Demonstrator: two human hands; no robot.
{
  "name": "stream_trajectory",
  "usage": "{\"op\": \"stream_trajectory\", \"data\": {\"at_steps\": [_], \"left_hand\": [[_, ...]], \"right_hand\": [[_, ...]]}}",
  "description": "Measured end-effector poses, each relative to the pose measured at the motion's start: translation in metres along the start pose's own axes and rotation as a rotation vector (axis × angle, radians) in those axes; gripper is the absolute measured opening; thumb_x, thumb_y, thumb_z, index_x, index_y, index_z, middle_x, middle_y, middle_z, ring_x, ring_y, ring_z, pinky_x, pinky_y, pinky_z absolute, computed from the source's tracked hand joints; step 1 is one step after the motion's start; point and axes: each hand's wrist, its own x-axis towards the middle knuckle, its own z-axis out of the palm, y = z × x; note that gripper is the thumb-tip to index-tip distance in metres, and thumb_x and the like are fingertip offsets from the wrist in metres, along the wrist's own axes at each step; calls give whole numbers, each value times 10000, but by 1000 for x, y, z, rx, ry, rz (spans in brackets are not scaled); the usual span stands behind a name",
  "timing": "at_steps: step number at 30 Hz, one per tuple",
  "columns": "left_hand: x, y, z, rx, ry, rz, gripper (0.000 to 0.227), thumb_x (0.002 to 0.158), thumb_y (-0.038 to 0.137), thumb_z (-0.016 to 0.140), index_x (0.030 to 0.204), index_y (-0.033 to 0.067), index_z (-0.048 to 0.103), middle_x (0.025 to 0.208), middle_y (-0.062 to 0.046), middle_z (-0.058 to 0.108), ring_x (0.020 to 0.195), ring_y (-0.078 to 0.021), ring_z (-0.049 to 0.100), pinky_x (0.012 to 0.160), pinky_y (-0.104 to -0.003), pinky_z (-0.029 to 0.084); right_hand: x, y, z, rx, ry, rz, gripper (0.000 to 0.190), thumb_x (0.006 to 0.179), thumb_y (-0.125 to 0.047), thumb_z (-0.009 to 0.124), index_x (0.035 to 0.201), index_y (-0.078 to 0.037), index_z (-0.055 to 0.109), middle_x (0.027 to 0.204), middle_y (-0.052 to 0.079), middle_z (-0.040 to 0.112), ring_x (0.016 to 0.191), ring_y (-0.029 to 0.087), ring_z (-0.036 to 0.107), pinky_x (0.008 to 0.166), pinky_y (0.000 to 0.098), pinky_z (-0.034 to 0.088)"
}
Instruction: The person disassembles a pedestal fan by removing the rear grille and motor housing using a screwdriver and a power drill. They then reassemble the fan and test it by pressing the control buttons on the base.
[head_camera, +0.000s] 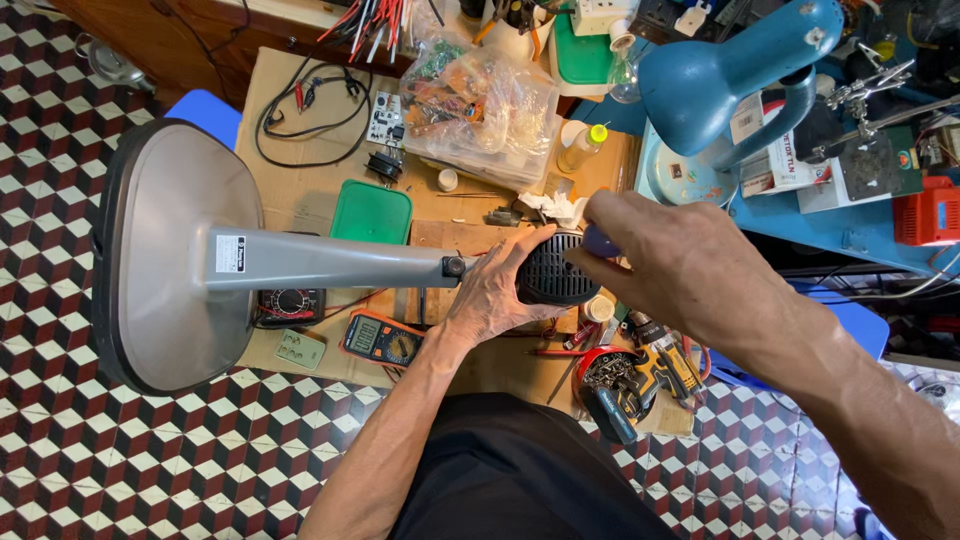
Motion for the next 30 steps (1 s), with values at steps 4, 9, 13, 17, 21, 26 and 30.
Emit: {"op": "stream_trajectory", "data": {"at_steps": [4,9,13,17,21,26,30], "left_hand": [[0,4,-2,7,-17,-31,1037,670,484,937,1515,232,391,1447,-121,566,1263,-325,625,1078,-476,511],[2,9,-4,-9,-9,-30,1042,661,449,940,1520,224,394,1465,-122,557,1300,-344,599,1076,-457,514],[2,8,-6,-34,-17,-29,1051,660,444,937,1527,215,386,1477,-127,540,1315,-347,589,1093,-449,503],[3,8,-5,-10,-21,-40,1044,666,437,945,1525,217,393,1487,-132,525,1334,-354,568,1111,-455,483],[4,8,-6,-37,-41,-59,1049,662,441,938,1526,221,387,1498,-134,514,1345,-349,559,1115,-453,477],[5,8,-6,-21,-43,-64,1047,663,437,944,1523,225,386,1495,-137,515,1340,-353,559,1112,-454,477],[2,7,-5,-41,-29,-56,1048,665,434,938,1531,232,384,1501,-134,521,1340,-354,569,1119,-458,484]], "right_hand": [[-3,0,-7,-405,-289,275,437,1007,-619,497,1033,-186,546,735,-3,618,668,160,673,618,328,535],[-11,7,-11,78,32,-201,372,894,-265,665,1160,-29,555,898,106,597,774,255,669,622,404,556],[-16,4,-3,50,77,-293,391,853,-129,664,1225,-49,576,948,130,573,874,300,662,669,431,558],[-18,3,-6,91,-65,-220,336,836,-75,639,1165,-72,572,998,104,579,833,293,667,681,431,565],[-13,7,-21,201,-74,-257,355,814,-57,636,1161,-79,565,986,97,586,809,313,665,661,448,551],[-9,1,-21,124,-99,-228,276,847,-120,654,1069,-67,499,974,121,549,749,321,648,647,469,526],[-14,3,-19,130,-91,-333,250,849,-86,625,1063,-73,498,945,89,549,794,298,647,673,449,525]]}}
